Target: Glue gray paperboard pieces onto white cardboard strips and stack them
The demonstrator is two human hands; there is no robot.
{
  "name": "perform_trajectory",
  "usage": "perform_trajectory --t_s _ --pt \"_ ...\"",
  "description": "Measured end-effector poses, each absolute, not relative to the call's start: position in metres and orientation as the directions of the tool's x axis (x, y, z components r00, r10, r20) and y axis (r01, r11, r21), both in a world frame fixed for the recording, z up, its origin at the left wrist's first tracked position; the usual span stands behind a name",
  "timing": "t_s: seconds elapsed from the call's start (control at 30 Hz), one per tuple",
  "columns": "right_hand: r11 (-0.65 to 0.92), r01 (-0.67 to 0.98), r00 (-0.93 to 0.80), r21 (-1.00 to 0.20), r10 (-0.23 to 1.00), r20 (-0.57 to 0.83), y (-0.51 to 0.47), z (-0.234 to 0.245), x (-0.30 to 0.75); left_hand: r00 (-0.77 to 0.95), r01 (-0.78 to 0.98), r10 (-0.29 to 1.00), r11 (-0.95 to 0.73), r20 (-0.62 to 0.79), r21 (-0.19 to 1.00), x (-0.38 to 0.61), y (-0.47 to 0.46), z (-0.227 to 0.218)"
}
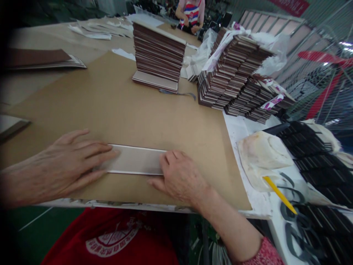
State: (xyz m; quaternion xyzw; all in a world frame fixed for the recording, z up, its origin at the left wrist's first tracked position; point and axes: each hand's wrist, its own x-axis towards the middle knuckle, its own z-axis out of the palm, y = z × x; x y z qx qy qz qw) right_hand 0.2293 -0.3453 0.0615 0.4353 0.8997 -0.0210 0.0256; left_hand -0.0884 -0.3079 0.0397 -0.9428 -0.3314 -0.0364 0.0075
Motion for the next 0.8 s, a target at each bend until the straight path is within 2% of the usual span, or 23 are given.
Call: perform_trajectory --t_s 0.13,0.3,0.4,0.53,0.63,0.73,0.8 --pt "0.621 0.782 -0.618 0.055 0.784 -0.054 -0.352 0.058 0.211 0.78 0.626 0.624 -0.777 0.055 -0.067 -0.06 -0.316 0.044" --pt "0.629 0.777 -0.629 -0.02 0.777 -0.019 -0.358 0.045 0.222 0.743 0.669 0.666 -0.74 0.064 -0.073 -0.055 -0.318 0.037" --pt "0.585 0.81 -0.586 -0.052 0.809 -0.029 -0.362 0.04 0.243 0.735 0.678 0.677 -0.735 0.045 -0.007 -0.065 -0.316 0.035" --pt "0.523 0.852 -0.524 -0.036 0.851 -0.047 -0.364 0.041 0.276 0.713 0.697 0.7 -0.714 0.037 0.068 -0.077 -0.315 0.033" --pt "0.493 0.868 -0.494 -0.055 0.869 -0.007 -0.357 0.044 0.293 0.707 0.698 0.706 -0.707 0.049 0.114 -0.079 -0.314 0.031" --pt "0.521 0.846 -0.521 -0.115 0.853 0.033 -0.349 0.04 0.292 0.715 0.686 0.696 -0.716 0.063 0.13 -0.079 -0.312 0.031" --pt "0.559 0.817 -0.564 -0.143 0.826 0.011 -0.349 0.035 0.284 0.721 0.682 0.69 -0.723 0.067 0.112 -0.08 -0.311 0.031"
